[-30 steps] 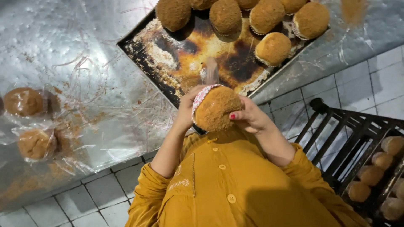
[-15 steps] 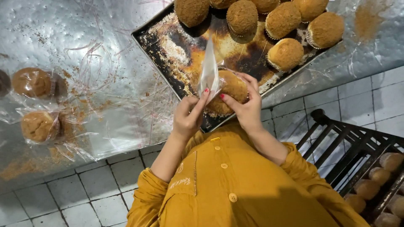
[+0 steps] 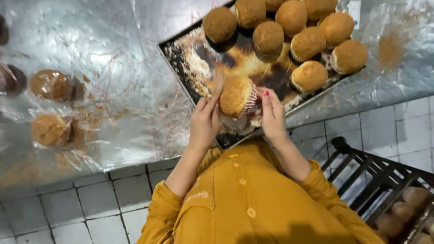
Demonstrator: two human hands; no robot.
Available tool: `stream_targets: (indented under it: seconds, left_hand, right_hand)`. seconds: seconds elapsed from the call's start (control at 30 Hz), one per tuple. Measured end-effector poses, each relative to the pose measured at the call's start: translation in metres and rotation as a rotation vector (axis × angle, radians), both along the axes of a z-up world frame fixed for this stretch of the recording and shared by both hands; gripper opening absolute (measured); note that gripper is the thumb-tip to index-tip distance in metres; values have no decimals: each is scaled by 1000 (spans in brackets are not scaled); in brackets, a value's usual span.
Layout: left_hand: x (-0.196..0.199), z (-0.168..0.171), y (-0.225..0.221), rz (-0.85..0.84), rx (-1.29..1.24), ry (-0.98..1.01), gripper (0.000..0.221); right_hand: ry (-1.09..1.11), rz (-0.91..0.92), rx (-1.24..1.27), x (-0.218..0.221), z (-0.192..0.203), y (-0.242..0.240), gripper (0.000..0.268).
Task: The person is wrapping individual bread rolls in plastic bags from a baking tray at a packaging station.
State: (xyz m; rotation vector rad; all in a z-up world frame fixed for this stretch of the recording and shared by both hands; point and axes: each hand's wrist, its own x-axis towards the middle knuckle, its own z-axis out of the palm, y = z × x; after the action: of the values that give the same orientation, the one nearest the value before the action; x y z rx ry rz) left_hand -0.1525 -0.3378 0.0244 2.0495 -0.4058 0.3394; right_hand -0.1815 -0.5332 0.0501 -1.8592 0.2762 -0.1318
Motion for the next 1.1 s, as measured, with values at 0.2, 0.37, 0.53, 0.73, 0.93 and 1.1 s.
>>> stream_targets:
  seconds: [0.2, 0.37, 0.53, 0.73, 0.93, 1.1]
  left_hand:
    - [16, 15, 2, 43, 32, -20, 32]
    - [-12, 2, 5, 107, 109, 134, 32]
    - [1, -22, 15, 76, 147, 214, 28]
    - [3, -19, 15, 71, -1, 197, 30]
    - [-1, -29, 23, -13, -246, 251, 23]
    - [-4, -13, 18, 65, 68, 6, 26]
  right_hand:
    - [-266, 101, -379, 18, -12, -8, 36]
    - [-194, 198, -461, -4, -16, -1, 34]
    - [-149, 248, -539, 9, -36, 8, 30]
    - [-119, 203, -107, 20, -50, 24, 21]
    - [454, -8, 1119, 18, -99, 30, 41]
    - [176, 8, 520, 14, -65, 42, 76]
